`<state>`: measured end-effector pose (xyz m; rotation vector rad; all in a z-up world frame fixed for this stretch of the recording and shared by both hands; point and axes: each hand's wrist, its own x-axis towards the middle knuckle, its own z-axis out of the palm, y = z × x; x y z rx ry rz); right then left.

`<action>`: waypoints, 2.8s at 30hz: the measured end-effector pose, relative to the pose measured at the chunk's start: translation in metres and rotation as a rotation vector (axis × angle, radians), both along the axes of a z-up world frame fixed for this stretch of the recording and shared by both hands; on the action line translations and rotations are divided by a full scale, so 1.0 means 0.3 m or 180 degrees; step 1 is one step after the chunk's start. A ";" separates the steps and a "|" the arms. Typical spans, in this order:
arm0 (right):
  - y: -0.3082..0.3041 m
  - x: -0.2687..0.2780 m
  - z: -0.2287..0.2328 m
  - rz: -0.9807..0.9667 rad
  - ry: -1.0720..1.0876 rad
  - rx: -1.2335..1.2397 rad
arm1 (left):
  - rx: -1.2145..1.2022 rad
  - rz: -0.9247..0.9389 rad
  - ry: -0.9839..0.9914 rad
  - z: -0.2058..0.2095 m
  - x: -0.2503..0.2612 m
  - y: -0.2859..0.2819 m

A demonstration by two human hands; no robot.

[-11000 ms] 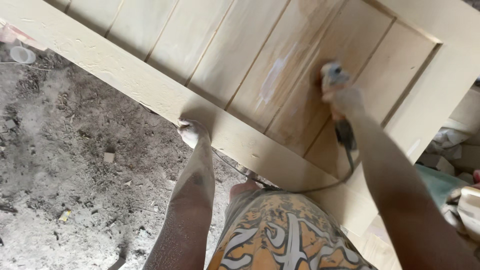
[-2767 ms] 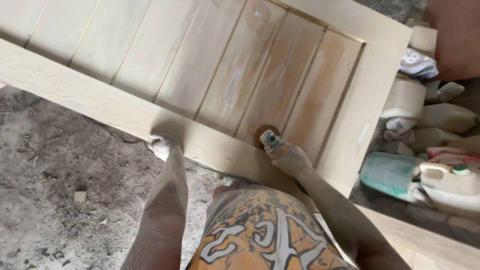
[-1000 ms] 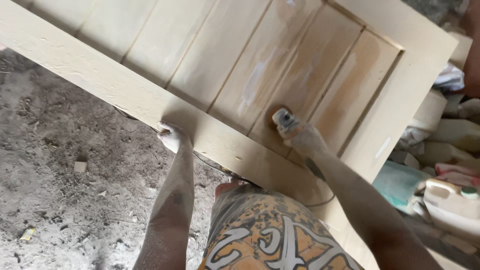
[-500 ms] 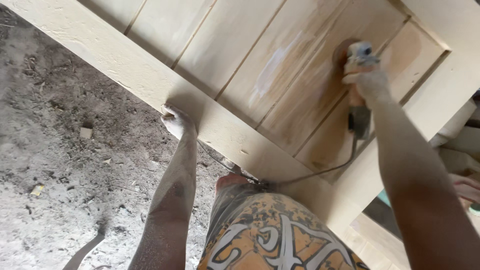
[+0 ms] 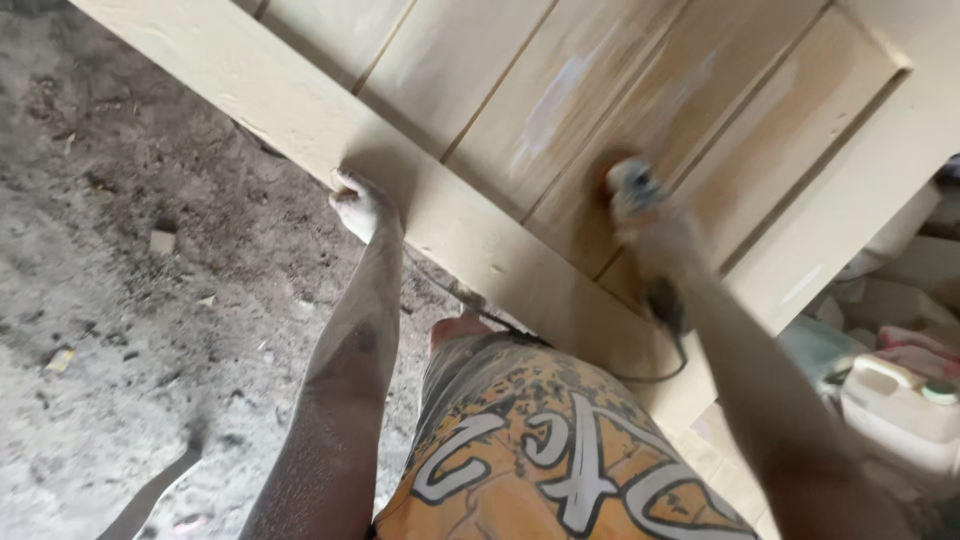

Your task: The person sands the surface of a wooden door using a power sander, moving the tool across the different panels and frames of the door while holding the edge with their other hand.

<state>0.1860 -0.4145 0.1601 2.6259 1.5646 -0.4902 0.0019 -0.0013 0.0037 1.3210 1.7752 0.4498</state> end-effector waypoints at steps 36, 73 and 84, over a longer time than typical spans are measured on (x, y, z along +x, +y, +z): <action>0.083 0.645 -0.083 -0.3237 0.2458 0.2480 | -0.0067 -0.0100 0.0419 0.001 0.005 -0.006; 0.263 -0.249 0.183 -0.2986 0.1761 0.0108 | -0.0178 0.0006 -0.0145 -0.033 0.005 0.005; 0.093 0.241 -0.092 -0.1213 0.0642 0.0499 | -0.0148 -0.0059 0.0100 0.014 0.014 0.000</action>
